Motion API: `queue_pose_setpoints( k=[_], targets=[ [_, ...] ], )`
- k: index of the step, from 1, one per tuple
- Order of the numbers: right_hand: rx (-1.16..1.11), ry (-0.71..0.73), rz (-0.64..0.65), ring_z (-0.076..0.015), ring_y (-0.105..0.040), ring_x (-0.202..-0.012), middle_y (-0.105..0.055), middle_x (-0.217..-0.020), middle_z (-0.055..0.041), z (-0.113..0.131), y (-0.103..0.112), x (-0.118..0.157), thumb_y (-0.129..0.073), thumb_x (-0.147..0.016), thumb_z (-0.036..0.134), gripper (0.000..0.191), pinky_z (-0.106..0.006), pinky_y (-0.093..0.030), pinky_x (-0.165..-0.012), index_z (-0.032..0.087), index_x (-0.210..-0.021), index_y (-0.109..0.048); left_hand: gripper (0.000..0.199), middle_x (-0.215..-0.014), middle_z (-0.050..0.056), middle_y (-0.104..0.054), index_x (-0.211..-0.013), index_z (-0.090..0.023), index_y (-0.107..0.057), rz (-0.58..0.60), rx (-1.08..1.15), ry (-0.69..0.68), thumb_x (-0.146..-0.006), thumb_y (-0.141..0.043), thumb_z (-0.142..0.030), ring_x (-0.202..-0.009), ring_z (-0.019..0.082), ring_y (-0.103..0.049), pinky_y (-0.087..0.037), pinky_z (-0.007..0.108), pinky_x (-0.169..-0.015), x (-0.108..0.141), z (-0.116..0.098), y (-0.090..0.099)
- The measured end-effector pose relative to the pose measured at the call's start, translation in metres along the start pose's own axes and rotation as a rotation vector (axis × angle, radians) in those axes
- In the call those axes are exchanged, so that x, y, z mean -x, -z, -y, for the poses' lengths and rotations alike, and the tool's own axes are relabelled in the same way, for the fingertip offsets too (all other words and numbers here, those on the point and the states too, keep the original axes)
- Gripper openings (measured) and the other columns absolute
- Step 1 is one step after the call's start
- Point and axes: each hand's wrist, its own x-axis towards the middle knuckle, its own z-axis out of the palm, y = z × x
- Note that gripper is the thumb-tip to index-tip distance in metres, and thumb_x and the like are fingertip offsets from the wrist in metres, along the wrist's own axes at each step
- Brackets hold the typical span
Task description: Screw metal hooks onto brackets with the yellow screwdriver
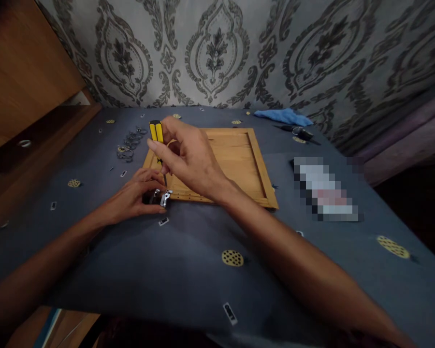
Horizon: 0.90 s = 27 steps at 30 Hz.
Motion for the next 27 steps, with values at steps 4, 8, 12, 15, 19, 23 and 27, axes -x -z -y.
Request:
queue_pose_setpoints(
  k=[4, 8, 12, 15, 19, 23, 27],
  targets=[
    [0.083, -0.009, 0.022, -0.0103, -0.055, -0.058, -0.047, -0.073, 0.0057, -0.001, -0.002, 0.002, -0.071, -0.104, 0.038, 0.036, -0.027, -0.045, -0.053, 0.025, -0.084, -0.044, 0.041, -0.124, 0.009, -0.067, -0.109, -0.022, -0.077, 0.001, 0.005, 0.000, -0.088, -0.086, -0.056, -0.129, 0.033, -0.058, -0.045, 0.051, -0.117, 0.000, 0.000, 0.000],
    [0.125, 0.010, 0.030, -0.0117, -0.051, -0.063, -0.046, -0.074, 0.0045, -0.006, -0.006, 0.004, -0.067, -0.104, 0.028, 0.030, -0.027, -0.043, -0.055, 0.024, -0.084, -0.044, 0.043, -0.126, 0.009, -0.066, -0.110, -0.021, -0.076, -0.002, 0.006, 0.004, -0.088, -0.085, -0.057, -0.130, 0.033, -0.057, -0.046, 0.049, -0.116, 0.001, -0.001, -0.001],
    [0.115, 0.011, 0.048, -0.0123, -0.050, -0.063, -0.044, -0.074, 0.0043, -0.008, -0.007, 0.005, -0.067, -0.104, 0.030, 0.033, -0.027, -0.043, -0.054, 0.025, -0.084, -0.041, 0.040, -0.127, 0.008, -0.066, -0.108, -0.023, -0.076, -0.002, 0.003, 0.021, -0.089, -0.085, -0.057, -0.130, 0.032, -0.056, -0.046, 0.048, -0.116, 0.001, -0.003, 0.000],
    [0.127, -0.007, 0.048, -0.0131, -0.051, -0.064, -0.045, -0.074, 0.0034, -0.008, -0.007, 0.005, -0.064, -0.105, 0.030, 0.031, -0.027, -0.044, -0.053, 0.025, -0.084, -0.042, 0.040, -0.129, 0.008, -0.066, -0.109, -0.023, -0.076, 0.007, 0.005, 0.030, -0.089, -0.085, -0.056, -0.131, 0.032, -0.056, -0.046, 0.049, -0.116, 0.001, -0.005, 0.001],
    [0.115, -0.041, 0.048, -0.0139, -0.052, -0.063, -0.047, -0.073, 0.0024, -0.008, -0.007, 0.005, -0.065, -0.104, 0.033, 0.031, -0.028, -0.046, -0.053, 0.025, -0.084, -0.043, 0.040, -0.128, 0.008, -0.066, -0.108, -0.023, -0.076, 0.001, 0.008, 0.025, -0.089, -0.084, -0.057, -0.131, 0.033, -0.056, -0.046, 0.050, -0.116, 0.001, -0.005, 0.001],
    [0.085, -0.057, 0.035, -0.0138, -0.053, -0.065, -0.050, -0.075, 0.0017, -0.008, -0.009, 0.005, -0.067, -0.104, 0.040, 0.034, -0.028, -0.047, -0.055, 0.025, -0.085, -0.043, 0.042, -0.128, 0.008, -0.066, -0.108, -0.024, -0.075, -0.007, 0.011, 0.034, -0.088, -0.084, -0.060, -0.129, 0.033, -0.057, -0.049, 0.049, -0.114, 0.002, -0.003, -0.001],
    [0.076, -0.056, 0.038, -0.0142, -0.053, -0.067, -0.052, -0.077, 0.0009, -0.007, -0.011, 0.006, -0.066, -0.105, 0.040, 0.034, -0.028, -0.047, -0.056, 0.025, -0.085, -0.044, 0.040, -0.127, 0.008, -0.066, -0.107, -0.023, -0.075, 0.002, 0.009, 0.027, -0.089, -0.083, -0.058, -0.129, 0.033, -0.057, -0.048, 0.049, -0.115, 0.001, -0.004, 0.000]
  ],
)
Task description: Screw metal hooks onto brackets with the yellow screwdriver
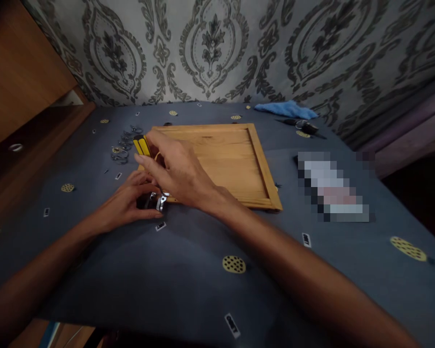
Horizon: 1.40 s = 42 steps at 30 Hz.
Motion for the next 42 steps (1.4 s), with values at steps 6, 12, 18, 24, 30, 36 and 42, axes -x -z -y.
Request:
queue_pose_setpoints(
  k=[6, 12, 18, 24, 30, 36, 42],
  targets=[
    [0.004, 0.001, 0.004, -0.0151, -0.055, -0.071, -0.052, -0.079, 0.0002, 0.003, 0.001, 0.000, -0.064, -0.105, 0.032, 0.028, -0.028, -0.049, -0.058, 0.025, -0.085, -0.045, 0.039, -0.132, 0.010, -0.066, -0.109, -0.021, -0.077, 0.004, -0.001, 0.001, -0.090, -0.084, -0.054, -0.133, 0.035, -0.055, -0.047, 0.052, -0.117, 0.000, -0.002, 0.001],
    [0.000, 0.000, -0.043, -0.0148, -0.052, -0.065, -0.049, -0.077, 0.0014, 0.003, 0.005, 0.000, -0.069, -0.103, 0.044, 0.037, -0.029, -0.048, -0.054, 0.026, -0.085, -0.042, 0.040, -0.130, 0.010, -0.065, -0.112, -0.023, -0.077, 0.003, 0.006, 0.025, -0.088, -0.086, -0.054, -0.132, 0.033, -0.056, -0.046, 0.052, -0.117, 0.001, -0.002, 0.001],
    [-0.010, -0.008, -0.021, -0.0149, -0.053, -0.067, -0.052, -0.081, -0.0002, 0.002, 0.005, 0.000, -0.068, -0.104, 0.046, 0.037, -0.029, -0.047, -0.055, 0.026, -0.085, -0.044, 0.042, -0.128, 0.009, -0.066, -0.112, -0.023, -0.076, -0.008, -0.004, 0.017, -0.088, -0.085, -0.056, -0.131, 0.033, -0.057, -0.048, 0.051, -0.115, 0.001, 0.000, 0.000],
    [-0.010, -0.016, 0.006, -0.0156, -0.054, -0.072, -0.052, -0.080, -0.0009, -0.001, 0.003, 0.000, -0.067, -0.104, 0.047, 0.038, -0.028, -0.047, -0.057, 0.025, -0.084, -0.043, 0.042, -0.129, 0.008, -0.067, -0.110, -0.024, -0.077, 0.004, -0.021, 0.032, -0.088, -0.084, -0.060, -0.129, 0.033, -0.057, -0.048, 0.051, -0.115, 0.000, -0.001, 0.001],
    [0.000, 0.015, 0.008, -0.0159, -0.053, -0.071, -0.050, -0.078, -0.0001, 0.000, 0.000, 0.001, -0.064, -0.105, 0.037, 0.034, -0.028, -0.045, -0.058, 0.026, -0.083, -0.040, 0.043, -0.134, 0.009, -0.066, -0.113, -0.024, -0.077, 0.004, -0.011, 0.012, -0.090, -0.082, -0.060, -0.135, 0.035, -0.055, -0.045, 0.053, -0.119, 0.000, 0.000, 0.000],
    [0.030, 0.053, 0.016, -0.0157, -0.053, -0.071, -0.046, -0.076, 0.0011, -0.001, -0.003, -0.004, -0.060, -0.105, 0.031, 0.033, -0.027, -0.040, -0.055, 0.026, -0.082, -0.037, 0.045, -0.139, 0.009, -0.067, -0.117, -0.025, -0.077, 0.017, -0.008, 0.035, -0.090, -0.081, -0.061, -0.139, 0.036, -0.054, -0.042, 0.055, -0.123, 0.001, 0.000, 0.000],
    [0.067, 0.080, 0.055, -0.0145, -0.047, -0.072, -0.044, -0.076, 0.0022, -0.002, -0.004, -0.013, -0.061, -0.104, 0.024, 0.033, -0.027, -0.037, -0.058, 0.025, -0.081, -0.037, 0.044, -0.140, 0.009, -0.067, -0.115, -0.025, -0.078, 0.016, -0.005, 0.039, -0.089, -0.082, -0.060, -0.141, 0.037, -0.052, -0.042, 0.055, -0.123, 0.001, -0.002, 0.002]
  ],
)
